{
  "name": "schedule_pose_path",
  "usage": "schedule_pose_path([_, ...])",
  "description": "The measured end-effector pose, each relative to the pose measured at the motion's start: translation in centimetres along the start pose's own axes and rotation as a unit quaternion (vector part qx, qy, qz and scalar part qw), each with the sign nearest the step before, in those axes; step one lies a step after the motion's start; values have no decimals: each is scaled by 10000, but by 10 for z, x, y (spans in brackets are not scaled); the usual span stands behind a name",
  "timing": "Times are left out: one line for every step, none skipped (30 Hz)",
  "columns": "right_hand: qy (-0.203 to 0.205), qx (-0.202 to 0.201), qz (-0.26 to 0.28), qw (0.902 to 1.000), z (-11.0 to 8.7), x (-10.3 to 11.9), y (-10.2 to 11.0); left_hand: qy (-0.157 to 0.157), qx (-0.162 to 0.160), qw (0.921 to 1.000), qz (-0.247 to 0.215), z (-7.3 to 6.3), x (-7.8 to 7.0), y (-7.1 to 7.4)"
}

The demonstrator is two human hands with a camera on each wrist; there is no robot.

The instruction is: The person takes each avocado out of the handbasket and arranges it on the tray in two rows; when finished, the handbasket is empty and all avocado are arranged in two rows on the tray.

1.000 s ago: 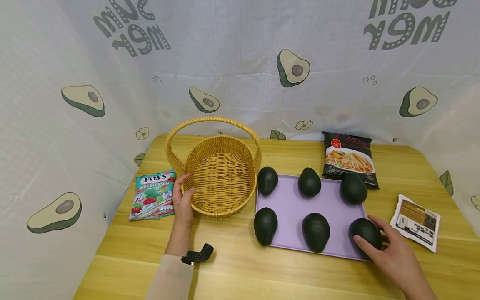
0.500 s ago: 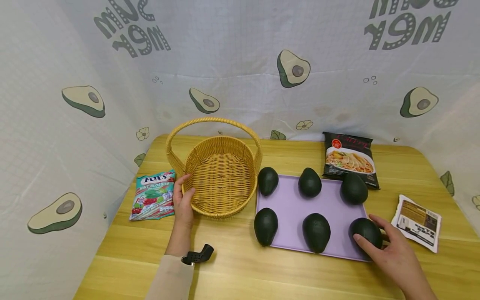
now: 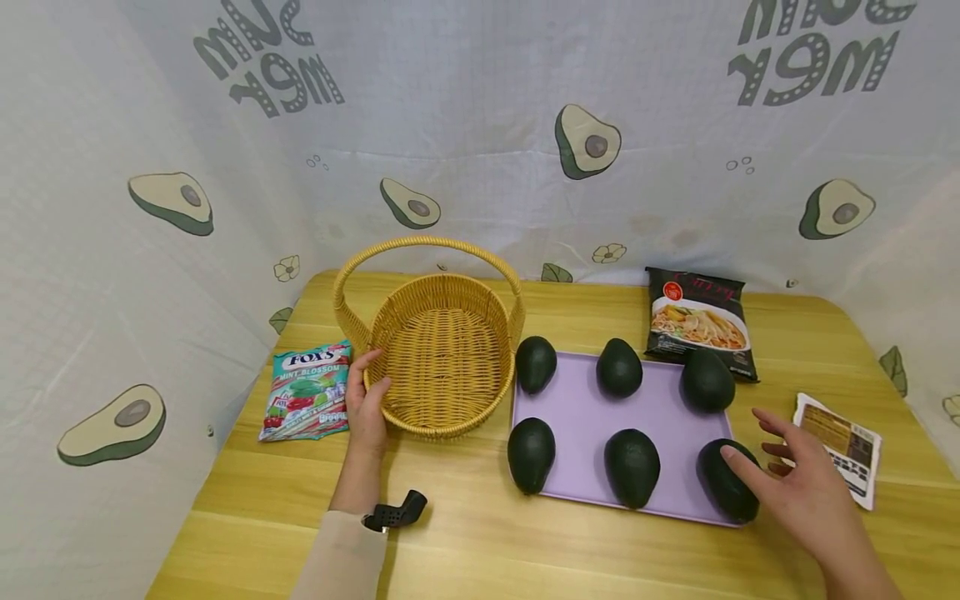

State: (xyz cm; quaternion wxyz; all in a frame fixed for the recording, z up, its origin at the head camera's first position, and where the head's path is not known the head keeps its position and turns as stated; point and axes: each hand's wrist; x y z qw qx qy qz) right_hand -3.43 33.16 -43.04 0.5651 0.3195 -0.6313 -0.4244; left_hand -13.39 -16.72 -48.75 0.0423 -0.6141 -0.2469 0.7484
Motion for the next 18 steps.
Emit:
schedule_pose_path([62,-50,-46,10000,2,1,2,-19,5,10000,-3,0,0,1])
schedule_pose_path([135,-106,-67,9998,4,1,4,-67,16,10000,14,0,-1,1])
schedule_pose_path([181,-138,-105,9997,7,2,5,-150,34,9999,25,0,-1,2])
schedule_pose_path([248,-181,-146,9994,9,3,7,-223,54,9997,81,0,-3,4])
schedule_pose_path([326,-239,-168,9990,12,4,9,-293,80,9995,117,0,-4,5])
schedule_pose_path([377,-267,-198,9987,14,5,10,-353,123,9992,130,0,-5,6])
schedule_pose_path([421,-272,-217,9985,17,7,12,-407,162,9988,230,0,-7,7])
schedule_pose_path([448,-284,-239,9983,19,8,13,-453,189,9980,399,0,-9,9])
schedule_pose_path([461,-290,-261,9982,21,8,15,-495,237,9968,582,-1,-11,10])
schedule_pose_path([472,-281,-295,9981,23,9,17,-516,281,9950,813,-1,-13,11])
schedule_pose_path([466,-256,-330,9980,24,10,18,-566,317,9923,1059,-1,-14,13])
schedule_pose_path([461,-204,-384,9980,26,11,20,-644,346,9882,1348,-2,-16,14])
schedule_pose_path([452,-164,-454,9978,28,12,21,-736,373,9826,1665,-3,-18,16])
schedule_pose_path([475,-151,-515,9974,30,13,23,-873,399,9763,1939,-4,-20,17])
schedule_pose_path([490,-111,-579,9971,32,13,24,-1022,422,9697,2177,-5,-22,18])
schedule_pose_path([499,-70,-669,9965,34,14,25,-1214,424,9615,2427,-6,-24,19])
schedule_pose_path([530,-54,-725,9959,37,14,26,-1459,410,9524,2646,-7,-26,19])
schedule_pose_path([549,-39,-779,9954,39,15,27,-1720,387,9430,2822,-8,-28,18])
Point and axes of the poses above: each hand's wrist, its own z-axis towards the middle knuckle, its own y-axis out of the back of the hand, x = y × z, and after that the axes turned 11 degrees about -z, right-handed
